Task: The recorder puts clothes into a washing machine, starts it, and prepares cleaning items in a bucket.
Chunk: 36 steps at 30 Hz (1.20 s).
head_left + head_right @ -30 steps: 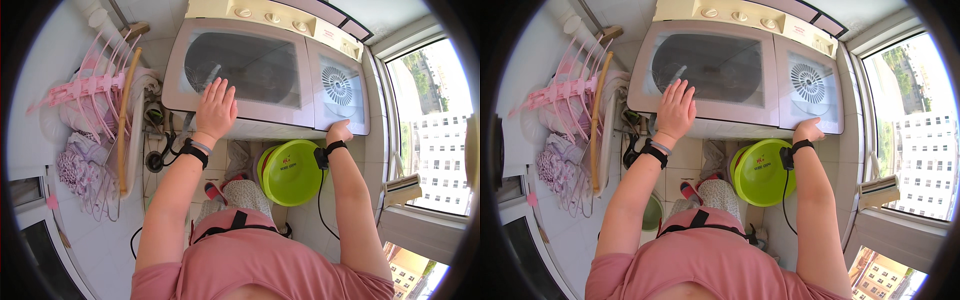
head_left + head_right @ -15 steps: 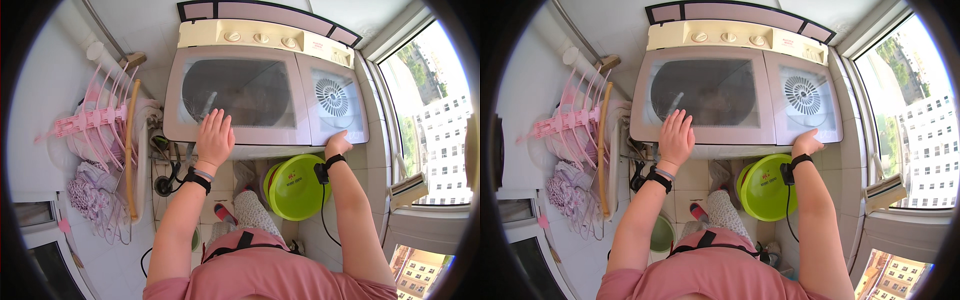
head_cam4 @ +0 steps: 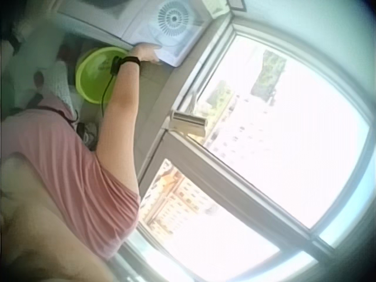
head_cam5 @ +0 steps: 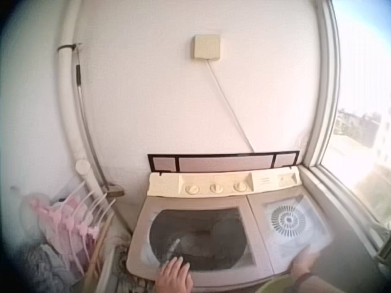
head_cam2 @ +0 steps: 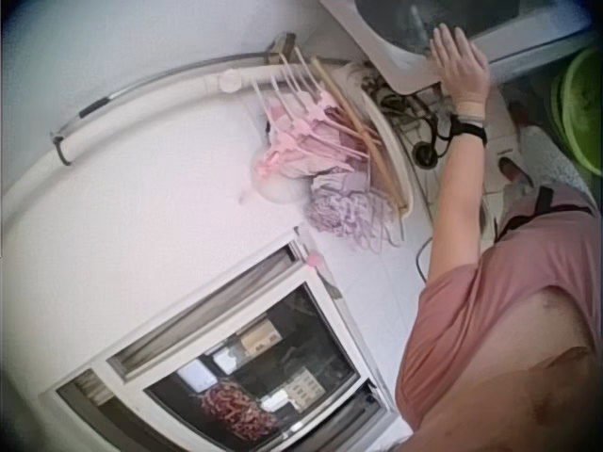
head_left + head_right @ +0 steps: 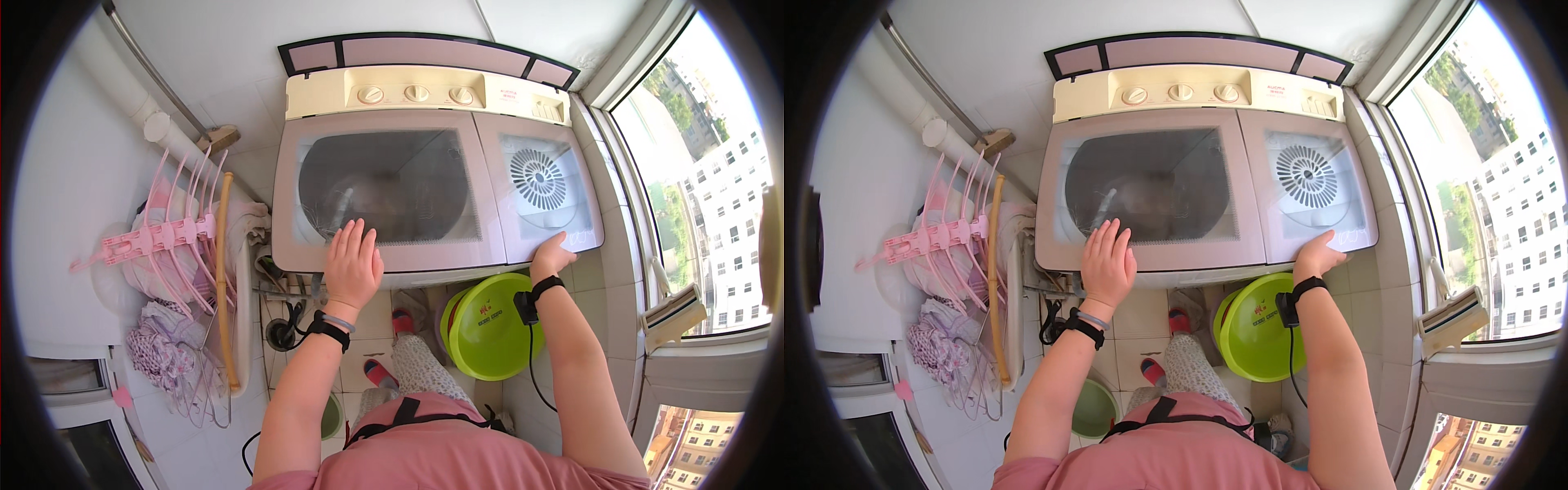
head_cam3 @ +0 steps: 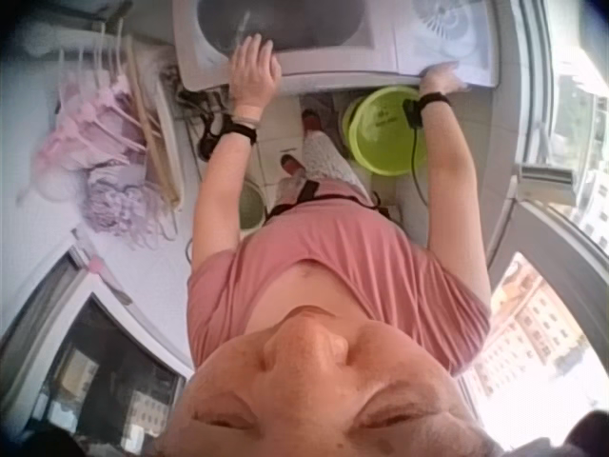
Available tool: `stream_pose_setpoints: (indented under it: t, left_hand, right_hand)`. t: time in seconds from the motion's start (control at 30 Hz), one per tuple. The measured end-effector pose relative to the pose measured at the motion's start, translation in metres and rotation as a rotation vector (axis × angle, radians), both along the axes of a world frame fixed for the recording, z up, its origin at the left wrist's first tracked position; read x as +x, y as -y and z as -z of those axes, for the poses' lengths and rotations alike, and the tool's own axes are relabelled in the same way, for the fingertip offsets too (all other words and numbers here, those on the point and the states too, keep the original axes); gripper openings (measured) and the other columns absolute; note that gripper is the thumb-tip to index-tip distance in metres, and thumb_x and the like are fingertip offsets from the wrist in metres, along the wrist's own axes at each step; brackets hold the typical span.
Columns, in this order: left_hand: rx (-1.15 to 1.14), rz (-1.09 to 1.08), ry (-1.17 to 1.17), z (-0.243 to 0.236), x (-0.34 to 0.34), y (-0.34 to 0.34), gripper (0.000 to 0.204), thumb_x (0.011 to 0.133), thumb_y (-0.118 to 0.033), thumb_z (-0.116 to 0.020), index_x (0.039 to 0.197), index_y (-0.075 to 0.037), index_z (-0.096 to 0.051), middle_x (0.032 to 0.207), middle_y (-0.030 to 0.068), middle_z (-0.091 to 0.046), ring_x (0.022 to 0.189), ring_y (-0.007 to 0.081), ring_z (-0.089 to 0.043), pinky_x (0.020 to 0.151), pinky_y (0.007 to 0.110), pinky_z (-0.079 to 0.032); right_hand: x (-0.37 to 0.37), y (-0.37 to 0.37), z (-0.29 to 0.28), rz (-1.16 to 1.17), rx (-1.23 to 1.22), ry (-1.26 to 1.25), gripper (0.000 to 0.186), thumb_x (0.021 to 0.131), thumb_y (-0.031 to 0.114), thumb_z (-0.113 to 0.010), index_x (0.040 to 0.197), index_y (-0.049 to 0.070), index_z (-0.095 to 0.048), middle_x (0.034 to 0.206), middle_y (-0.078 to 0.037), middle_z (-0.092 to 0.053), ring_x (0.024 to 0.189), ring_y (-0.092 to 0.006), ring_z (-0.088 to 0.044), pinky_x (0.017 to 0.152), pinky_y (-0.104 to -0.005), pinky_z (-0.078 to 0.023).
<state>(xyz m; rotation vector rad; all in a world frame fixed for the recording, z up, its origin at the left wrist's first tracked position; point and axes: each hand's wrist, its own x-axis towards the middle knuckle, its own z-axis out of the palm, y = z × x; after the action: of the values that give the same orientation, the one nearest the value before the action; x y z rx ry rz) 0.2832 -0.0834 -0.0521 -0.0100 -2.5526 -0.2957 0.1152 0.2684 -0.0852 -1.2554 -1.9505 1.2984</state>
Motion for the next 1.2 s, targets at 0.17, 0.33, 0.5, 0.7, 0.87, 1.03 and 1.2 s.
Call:
stream_pose_setpoints:
  t: [0.17,0.33,0.5,0.7,0.87,1.03,1.2]
  left_hand:
    - [-0.003,0.008,-0.002,-0.002,-0.001,0.000,0.032,0.083,-0.017,-0.052,0.111,-0.003,-0.058,0.124,0.0168,-0.054,0.117,0.0320,-0.049,0.103,0.044,-0.036]
    - [-0.016,0.002,0.003,-0.001,-0.001,-0.002,0.032,0.083,-0.017,-0.053,0.111,-0.003,-0.058,0.124,0.0176,-0.054,0.116,0.0322,-0.050,0.102,0.044,-0.036]
    - [-0.023,-0.005,0.009,0.000,-0.001,-0.002,0.034,0.082,-0.018,-0.053,0.112,-0.004,-0.059,0.124,0.0167,-0.054,0.116,0.0320,-0.050,0.103,0.044,-0.036]
    - [0.000,0.001,-0.002,0.001,-0.002,-0.005,0.033,0.082,-0.016,-0.052,0.113,-0.004,-0.058,0.125,0.0157,-0.054,0.117,0.0325,-0.049,0.103,0.045,-0.035]
    - [-0.014,-0.003,-0.012,-0.004,0.000,-0.001,0.033,0.083,-0.016,-0.051,0.113,-0.004,-0.058,0.125,0.0155,-0.054,0.118,0.0325,-0.049,0.104,0.045,-0.035]
    - [-0.019,0.003,-0.013,0.000,0.000,-0.004,0.033,0.083,-0.016,-0.051,0.112,-0.004,-0.059,0.125,0.0157,-0.054,0.118,0.0326,-0.049,0.104,0.045,-0.035]
    - [-0.017,0.009,-0.009,-0.001,0.001,-0.004,0.032,0.083,-0.016,-0.051,0.112,-0.004,-0.058,0.124,0.0161,-0.054,0.118,0.0333,-0.049,0.103,0.045,-0.035]
  right_hand:
    - [-0.001,-0.003,0.004,-0.005,-0.011,-0.045,0.068,0.090,0.038,-0.052,0.127,-0.014,-0.029,0.124,-0.033,-0.043,0.113,-0.0432,-0.050,0.096,-0.0451,-0.042]
    - [0.000,-0.002,0.005,-0.007,-0.003,-0.040,0.064,0.090,0.037,-0.052,0.124,-0.013,-0.032,0.121,-0.031,-0.046,0.111,-0.0429,-0.051,0.095,-0.0451,-0.043]
    - [0.002,0.000,-0.001,-0.007,0.025,-0.028,0.062,0.090,0.038,-0.052,0.121,-0.013,-0.033,0.118,-0.031,-0.047,0.110,-0.0431,-0.051,0.094,-0.0455,-0.044]
    - [-0.001,-0.003,0.001,0.013,0.101,0.048,0.065,0.090,0.040,-0.050,0.123,-0.013,-0.032,0.120,-0.033,-0.045,0.111,-0.0448,-0.050,0.094,-0.0469,-0.043]
    - [0.003,0.008,-0.011,-0.010,0.089,0.062,0.064,0.091,0.040,-0.048,0.124,-0.012,-0.031,0.122,-0.034,-0.044,0.112,-0.0455,-0.049,0.095,-0.0477,-0.042]
    - [0.007,0.006,-0.014,-0.014,0.074,0.042,0.063,0.091,0.040,-0.049,0.124,-0.011,-0.031,0.122,-0.034,-0.045,0.112,-0.0447,-0.049,0.095,-0.0477,-0.042]
    - [0.008,0.009,-0.017,-0.020,0.037,0.040,0.063,0.091,0.039,-0.049,0.125,-0.011,-0.030,0.122,-0.033,-0.045,0.112,-0.0443,-0.050,0.094,-0.0473,-0.043]
